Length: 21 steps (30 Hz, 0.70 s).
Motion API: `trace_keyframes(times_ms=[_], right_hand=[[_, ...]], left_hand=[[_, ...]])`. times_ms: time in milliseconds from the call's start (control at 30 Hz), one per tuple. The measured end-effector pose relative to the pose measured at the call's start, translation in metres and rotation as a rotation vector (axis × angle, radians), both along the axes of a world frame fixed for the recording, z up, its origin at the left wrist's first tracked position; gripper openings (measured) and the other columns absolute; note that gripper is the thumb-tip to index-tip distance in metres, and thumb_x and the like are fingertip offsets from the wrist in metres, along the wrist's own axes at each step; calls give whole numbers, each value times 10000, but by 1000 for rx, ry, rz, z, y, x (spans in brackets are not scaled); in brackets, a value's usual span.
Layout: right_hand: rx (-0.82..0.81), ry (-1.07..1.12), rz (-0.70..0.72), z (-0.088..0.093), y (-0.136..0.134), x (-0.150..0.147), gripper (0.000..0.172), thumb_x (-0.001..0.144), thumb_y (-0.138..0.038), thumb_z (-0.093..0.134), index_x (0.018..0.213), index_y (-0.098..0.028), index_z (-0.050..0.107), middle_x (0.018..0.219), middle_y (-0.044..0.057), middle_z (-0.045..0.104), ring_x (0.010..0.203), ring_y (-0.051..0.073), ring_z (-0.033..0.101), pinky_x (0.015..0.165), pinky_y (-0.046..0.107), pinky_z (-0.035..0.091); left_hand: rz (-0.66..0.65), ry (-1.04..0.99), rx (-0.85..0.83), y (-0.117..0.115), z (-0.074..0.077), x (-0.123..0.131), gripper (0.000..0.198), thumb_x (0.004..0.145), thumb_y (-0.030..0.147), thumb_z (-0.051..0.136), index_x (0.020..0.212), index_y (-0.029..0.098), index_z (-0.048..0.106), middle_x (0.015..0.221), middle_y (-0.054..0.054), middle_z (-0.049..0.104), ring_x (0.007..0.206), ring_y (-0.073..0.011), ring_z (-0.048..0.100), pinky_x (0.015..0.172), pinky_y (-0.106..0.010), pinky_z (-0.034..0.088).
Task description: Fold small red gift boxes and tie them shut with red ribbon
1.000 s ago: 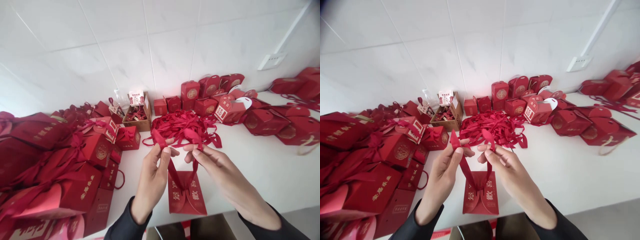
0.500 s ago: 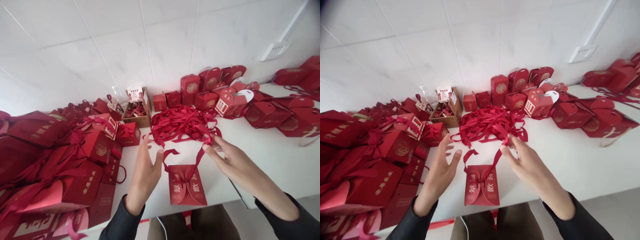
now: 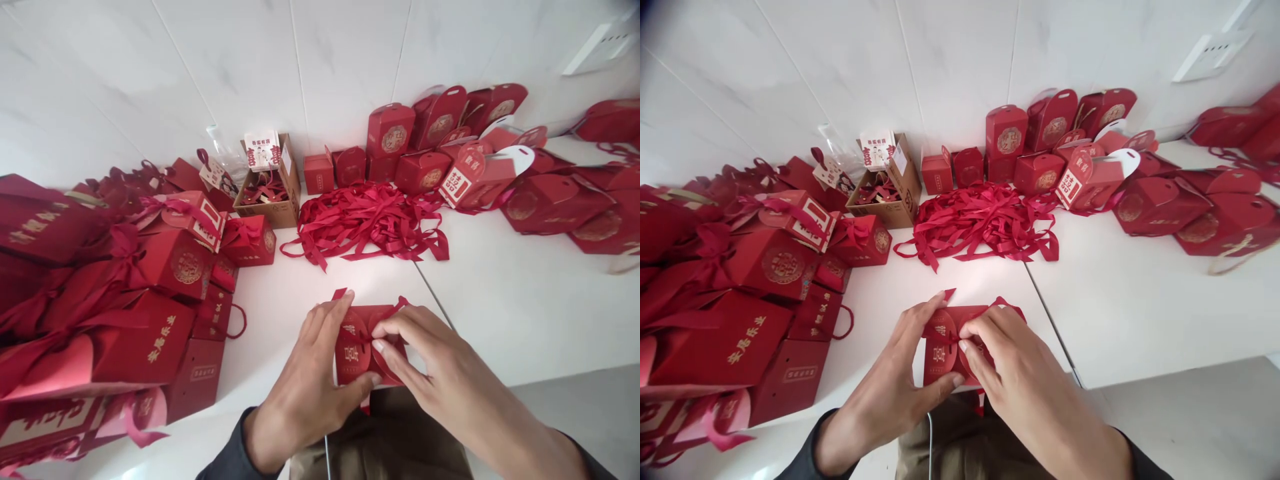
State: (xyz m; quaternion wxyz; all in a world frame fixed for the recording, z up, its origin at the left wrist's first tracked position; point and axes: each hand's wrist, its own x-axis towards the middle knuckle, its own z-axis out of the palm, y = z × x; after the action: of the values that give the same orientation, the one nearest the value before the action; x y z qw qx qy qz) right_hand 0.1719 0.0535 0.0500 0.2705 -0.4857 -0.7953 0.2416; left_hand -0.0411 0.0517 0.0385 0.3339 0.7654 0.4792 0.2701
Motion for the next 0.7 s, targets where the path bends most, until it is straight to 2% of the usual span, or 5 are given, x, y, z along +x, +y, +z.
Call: trace_keyframes(times_ms=[267, 433, 567, 633, 700], right_hand=[[66, -93, -56, -4, 1, -10, 121, 1041, -202, 464, 951, -242, 535, 847, 29, 611, 668, 207, 657, 590, 354, 519], [-6, -14, -93, -4, -4, -7, 121, 1039, -217, 459, 934, -272, 484, 837, -8, 585, 686, 179, 618, 633, 325, 525], [-68, 7, -145, -2, -7, 1, 140, 1035, -251, 476, 899, -285, 476, 775, -33, 564, 624, 165, 564, 551, 279, 479], [-72, 17, -147, -2, -6, 5, 124, 1058, -293, 479, 937, -288, 505, 795, -27, 590, 658, 171, 589, 571, 281, 489], [-33, 39, -169, -2, -4, 8, 87, 1079, -353, 496, 1110, -292, 550, 883, -4, 647, 742, 188, 636, 655, 303, 524]], left_hand=[[72, -80, 37, -4, -6, 4, 887, 860, 191, 763, 1597, 328, 291, 1517, -110, 516, 1389, -288, 517, 1164, -499, 477], [106, -84, 36, -3, -7, 6, 827, 851, 217, 763, 1560, 275, 339, 1457, -131, 558, 1342, -310, 554, 1125, -512, 498], [112, -74, 27, -4, -7, 3, 817, 864, 236, 755, 1561, 289, 331, 1485, -127, 534, 1360, -313, 537, 1138, -531, 480], [119, -69, 9, -5, -7, 2, 802, 870, 243, 755, 1553, 298, 339, 1468, -122, 541, 1346, -310, 547, 1126, -531, 489], [116, -74, 2, -5, -7, 1, 791, 876, 248, 754, 1549, 305, 343, 1459, -123, 542, 1339, -311, 550, 1112, -527, 500]])
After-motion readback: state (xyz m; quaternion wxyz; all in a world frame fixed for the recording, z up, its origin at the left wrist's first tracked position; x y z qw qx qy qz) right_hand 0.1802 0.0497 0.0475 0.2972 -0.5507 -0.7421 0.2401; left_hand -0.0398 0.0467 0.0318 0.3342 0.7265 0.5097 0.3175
